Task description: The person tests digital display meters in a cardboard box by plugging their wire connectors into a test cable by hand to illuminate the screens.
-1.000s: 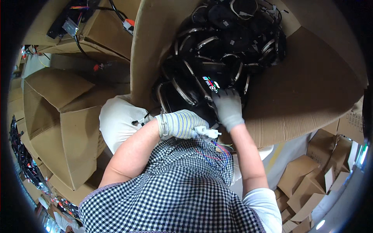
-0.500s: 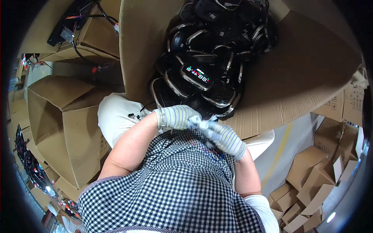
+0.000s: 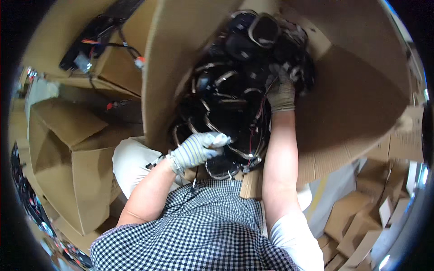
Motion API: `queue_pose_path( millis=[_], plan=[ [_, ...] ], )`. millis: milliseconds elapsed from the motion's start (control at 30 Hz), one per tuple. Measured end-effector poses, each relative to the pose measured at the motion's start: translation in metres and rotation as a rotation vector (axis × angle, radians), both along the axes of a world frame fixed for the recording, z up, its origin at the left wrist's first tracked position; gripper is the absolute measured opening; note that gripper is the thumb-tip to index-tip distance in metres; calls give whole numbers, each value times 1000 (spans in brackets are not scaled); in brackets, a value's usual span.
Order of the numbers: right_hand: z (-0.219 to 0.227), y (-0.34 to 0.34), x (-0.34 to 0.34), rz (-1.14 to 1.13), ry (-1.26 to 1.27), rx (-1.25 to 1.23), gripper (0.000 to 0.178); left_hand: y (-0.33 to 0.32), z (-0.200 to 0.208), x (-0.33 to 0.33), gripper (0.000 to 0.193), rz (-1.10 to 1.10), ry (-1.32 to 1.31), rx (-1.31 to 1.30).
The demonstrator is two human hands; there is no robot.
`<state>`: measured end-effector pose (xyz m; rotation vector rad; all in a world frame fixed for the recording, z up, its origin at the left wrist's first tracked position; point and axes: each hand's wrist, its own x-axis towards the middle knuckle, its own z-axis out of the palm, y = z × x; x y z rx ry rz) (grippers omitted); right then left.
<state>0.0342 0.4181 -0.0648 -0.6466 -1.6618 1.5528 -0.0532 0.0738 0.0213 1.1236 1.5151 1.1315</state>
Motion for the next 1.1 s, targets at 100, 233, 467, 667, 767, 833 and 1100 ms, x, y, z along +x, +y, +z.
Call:
queue_pose_path(
  millis=[100,233,467,667,767,833,1100],
  plan=[
    [5,-22,-71,502,313,-670,40,2,30,14,37,77,-668,-308],
    [95,-252,-162,679,-353,-932,45,9,42,12,39,-22,-110,18],
    [24,-303,-94,1263,-591,-738,44,43,-37,18,34,509,60,223],
    [-2,-229,-48,1226,-640,-478,43,43,-42,14,31,565,152,492],
    [-6,-204,-33,1186,-637,-337,43,31,-27,5,30,753,36,350],
    [-6,-192,-25,1160,-631,-239,43,25,-16,1,24,939,53,207],
    [35,-147,18,956,-633,174,43,33,5,21,26,885,-191,428]
  ],
)
